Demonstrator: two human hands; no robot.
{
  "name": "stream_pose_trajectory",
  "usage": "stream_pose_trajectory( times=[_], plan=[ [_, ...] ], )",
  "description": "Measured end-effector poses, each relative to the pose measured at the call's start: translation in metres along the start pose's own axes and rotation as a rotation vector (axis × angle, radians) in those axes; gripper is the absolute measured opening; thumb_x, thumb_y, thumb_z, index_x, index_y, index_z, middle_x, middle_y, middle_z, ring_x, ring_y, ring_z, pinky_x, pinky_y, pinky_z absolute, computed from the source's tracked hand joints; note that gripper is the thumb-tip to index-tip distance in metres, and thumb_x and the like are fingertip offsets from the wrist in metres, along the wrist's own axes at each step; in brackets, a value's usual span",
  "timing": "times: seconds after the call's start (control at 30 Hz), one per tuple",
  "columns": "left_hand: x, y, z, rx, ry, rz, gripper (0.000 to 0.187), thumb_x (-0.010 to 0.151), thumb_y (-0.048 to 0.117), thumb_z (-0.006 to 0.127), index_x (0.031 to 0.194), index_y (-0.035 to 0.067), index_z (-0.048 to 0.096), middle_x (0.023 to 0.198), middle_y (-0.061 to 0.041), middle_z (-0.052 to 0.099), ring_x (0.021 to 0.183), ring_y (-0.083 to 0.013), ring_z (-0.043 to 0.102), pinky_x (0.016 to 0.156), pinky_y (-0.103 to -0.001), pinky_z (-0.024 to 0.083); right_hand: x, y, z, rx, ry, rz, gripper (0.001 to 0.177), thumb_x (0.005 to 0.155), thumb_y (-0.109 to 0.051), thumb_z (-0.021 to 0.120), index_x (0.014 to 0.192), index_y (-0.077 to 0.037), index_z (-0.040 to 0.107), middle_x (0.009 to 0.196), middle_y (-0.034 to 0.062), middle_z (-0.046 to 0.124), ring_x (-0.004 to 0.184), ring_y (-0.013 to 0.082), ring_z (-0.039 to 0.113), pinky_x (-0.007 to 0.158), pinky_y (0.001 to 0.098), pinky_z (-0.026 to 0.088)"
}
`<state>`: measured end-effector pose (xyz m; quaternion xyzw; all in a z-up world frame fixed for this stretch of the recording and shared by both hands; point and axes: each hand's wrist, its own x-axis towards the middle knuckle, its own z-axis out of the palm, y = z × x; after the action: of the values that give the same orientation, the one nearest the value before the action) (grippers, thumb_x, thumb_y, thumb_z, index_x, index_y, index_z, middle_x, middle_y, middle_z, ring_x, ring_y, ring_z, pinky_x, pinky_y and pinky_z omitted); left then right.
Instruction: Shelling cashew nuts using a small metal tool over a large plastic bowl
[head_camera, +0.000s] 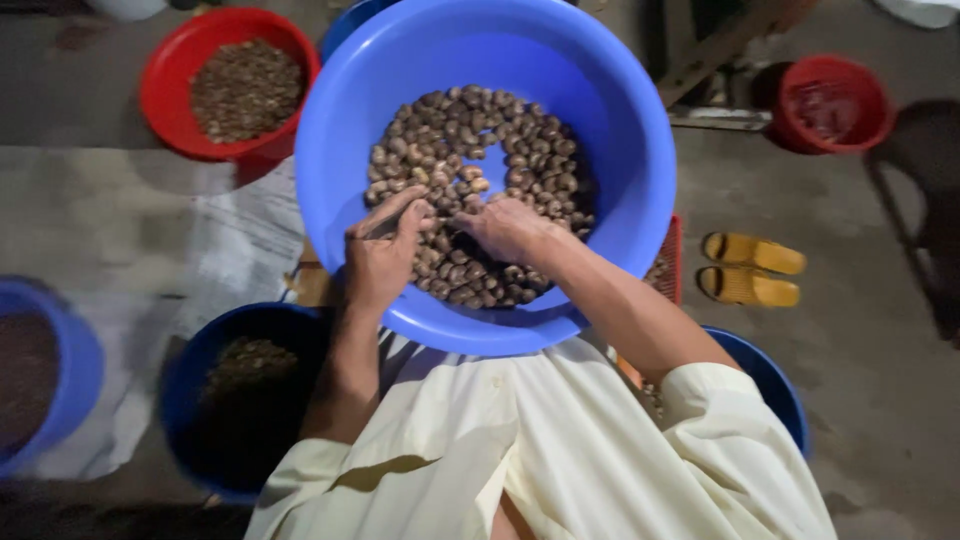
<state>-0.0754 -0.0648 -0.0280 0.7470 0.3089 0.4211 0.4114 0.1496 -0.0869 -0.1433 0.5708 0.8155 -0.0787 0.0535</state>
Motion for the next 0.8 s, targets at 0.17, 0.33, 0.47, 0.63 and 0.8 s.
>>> stream_pose_trajectory(
  times=[0.17, 0.33, 0.47, 0.63, 0.8],
  plan=[
    [0.001, 0.002, 0.000, -0.021, 0.054, 0.079, 0.021, 0.107, 0.012, 0.059, 0.118, 0.000, 0.072, 0.109, -0.011, 0.077, 0.089, -0.0243, 0.081, 0.078, -0.029, 0.065, -0.011, -0.014, -0.058, 0.415, 0.124, 0.074, 0.024, 0.082, -0.014, 0.060, 0.106, -0.013, 0.061, 0.089, 0.0173, 0.069, 0.079, 0.0400, 0.067, 0.067, 0.0517, 0.051],
    [0.003, 0.018, -0.013, -0.004, 0.032, 0.245, 0.024, 0.111, 0.015, 0.056, 0.125, 0.002, 0.070, 0.127, -0.014, 0.071, 0.123, -0.0268, 0.069, 0.106, -0.038, 0.060, -0.031, -0.030, -0.124, 1.213, 0.378, -0.047, 0.016, 0.097, -0.006, 0.064, 0.113, -0.010, 0.068, 0.116, 0.0056, 0.071, 0.101, 0.0154, 0.067, 0.090, 0.0300, 0.057],
    [0.003, 0.027, -0.016, -0.097, -0.050, 0.214, 0.026, 0.112, 0.020, 0.055, 0.129, 0.005, 0.068, 0.137, -0.014, 0.066, 0.134, -0.0267, 0.063, 0.117, -0.037, 0.054, -0.034, -0.033, -0.123, 1.715, 0.375, 0.101, 0.021, 0.099, -0.012, 0.069, 0.120, -0.006, 0.065, 0.107, 0.0054, 0.070, 0.094, 0.0159, 0.073, 0.091, 0.0276, 0.064],
    [0.003, 0.023, -0.015, -0.068, -0.095, 0.221, 0.025, 0.111, 0.018, 0.058, 0.130, 0.005, 0.068, 0.141, -0.015, 0.064, 0.137, -0.0280, 0.061, 0.119, -0.040, 0.054, -0.042, -0.045, -0.137, 1.710, 0.376, 0.003, 0.023, 0.102, -0.011, 0.064, 0.123, -0.003, 0.059, 0.105, 0.0093, 0.069, 0.093, 0.0190, 0.074, 0.093, 0.0297, 0.065],
    [0.005, 0.021, -0.016, -0.069, -0.071, 0.244, 0.024, 0.111, 0.014, 0.058, 0.130, 0.004, 0.068, 0.136, -0.014, 0.067, 0.134, -0.0260, 0.063, 0.118, -0.037, 0.052, -0.042, -0.055, -0.137, 1.547, 0.453, -0.083, 0.037, 0.104, -0.013, 0.063, 0.136, 0.001, 0.053, 0.100, 0.0097, 0.068, 0.095, 0.0198, 0.074, 0.087, 0.0317, 0.068]
  ],
)
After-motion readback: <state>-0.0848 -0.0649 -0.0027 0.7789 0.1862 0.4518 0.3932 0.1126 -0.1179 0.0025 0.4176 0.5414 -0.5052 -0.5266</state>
